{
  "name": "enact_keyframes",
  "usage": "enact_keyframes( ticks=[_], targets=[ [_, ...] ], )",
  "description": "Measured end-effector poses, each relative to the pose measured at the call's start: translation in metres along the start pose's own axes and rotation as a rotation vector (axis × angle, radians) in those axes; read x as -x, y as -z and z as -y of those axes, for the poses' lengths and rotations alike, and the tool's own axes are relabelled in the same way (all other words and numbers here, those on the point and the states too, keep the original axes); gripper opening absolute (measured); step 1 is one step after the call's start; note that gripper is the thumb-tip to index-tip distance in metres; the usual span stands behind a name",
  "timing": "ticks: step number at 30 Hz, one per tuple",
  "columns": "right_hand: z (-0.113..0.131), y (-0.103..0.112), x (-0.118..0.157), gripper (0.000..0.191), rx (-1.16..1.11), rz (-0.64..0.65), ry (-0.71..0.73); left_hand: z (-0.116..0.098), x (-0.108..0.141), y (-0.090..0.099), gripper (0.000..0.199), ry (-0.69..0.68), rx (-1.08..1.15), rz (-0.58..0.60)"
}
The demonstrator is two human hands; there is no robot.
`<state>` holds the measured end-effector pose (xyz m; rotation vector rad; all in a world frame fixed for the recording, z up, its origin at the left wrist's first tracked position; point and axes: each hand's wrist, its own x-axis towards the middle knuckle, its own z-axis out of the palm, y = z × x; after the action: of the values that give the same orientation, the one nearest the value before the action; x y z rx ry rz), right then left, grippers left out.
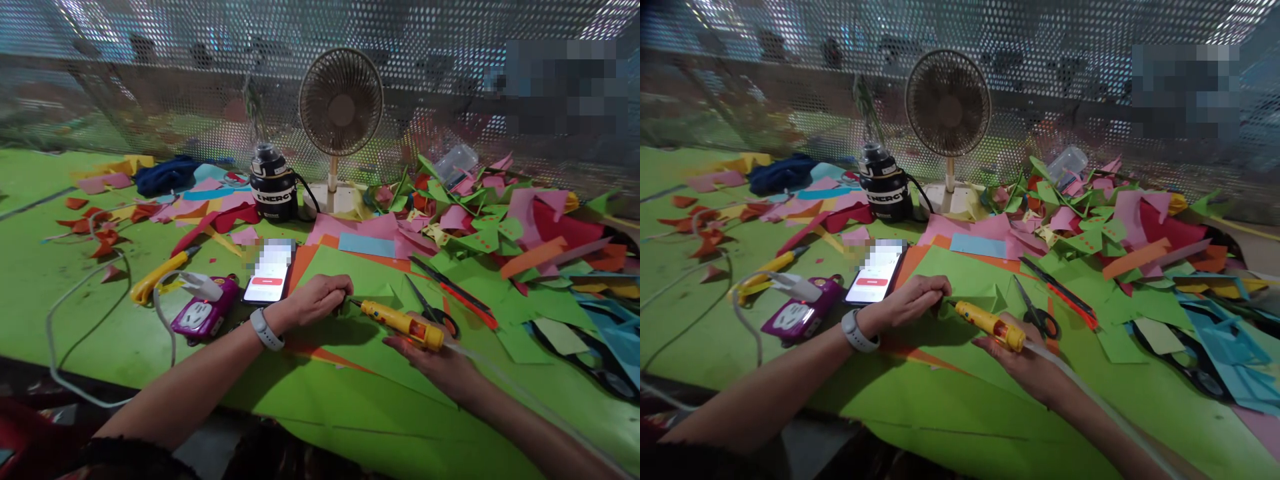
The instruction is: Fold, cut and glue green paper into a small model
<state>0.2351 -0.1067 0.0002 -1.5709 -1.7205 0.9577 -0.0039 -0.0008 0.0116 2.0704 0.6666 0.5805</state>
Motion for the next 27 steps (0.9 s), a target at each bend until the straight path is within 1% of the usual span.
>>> enact_keyframes(
  ticks=[2,4,8,10,12,14,16,19,22,24,27],
  targets=[
    [0.003,0.002,0.001,0.036,0.078,0.020,0.067,0.000,0.000,0.000,0.019,0.013,0.044,0.004],
    [0.005,0.003,0.000,0.035,0.190,0.033,0.164,0.001,0.000,-0.001,0.018,0.032,0.098,0.002],
    [-0.003,0.007,-0.002,0.023,0.457,0.016,0.335,0.007,0.000,-0.002,0.017,0.088,0.220,-0.055],
    [-0.008,0.013,-0.002,0.014,0.514,-0.003,0.410,0.012,-0.002,-0.002,0.017,0.105,0.249,-0.090],
    [-0.013,0.022,0.003,0.006,0.522,-0.018,0.492,0.016,-0.003,-0.001,0.017,0.115,0.246,-0.111],
    [-0.016,0.035,0.010,0.014,0.542,-0.034,0.526,0.018,-0.003,-0.001,0.017,0.122,0.242,-0.122],
    [-0.021,0.049,0.020,0.025,0.585,-0.048,0.500,0.017,-0.003,0.000,0.017,0.116,0.238,-0.122],
    [-0.034,0.068,0.037,0.034,0.646,-0.100,0.362,0.013,-0.002,0.000,0.018,0.122,0.225,-0.104],
    [-0.051,0.085,0.056,0.035,0.662,-0.197,0.183,0.009,-0.001,0.000,0.019,0.202,0.190,-0.088],
    [-0.062,0.096,0.068,0.033,0.650,-0.250,0.089,0.009,-0.001,0.000,0.019,0.230,0.182,-0.078],
    [-0.074,0.111,0.085,0.036,0.620,-0.281,-0.029,0.012,-0.002,-0.001,0.019,0.244,0.192,-0.088]
  ],
)
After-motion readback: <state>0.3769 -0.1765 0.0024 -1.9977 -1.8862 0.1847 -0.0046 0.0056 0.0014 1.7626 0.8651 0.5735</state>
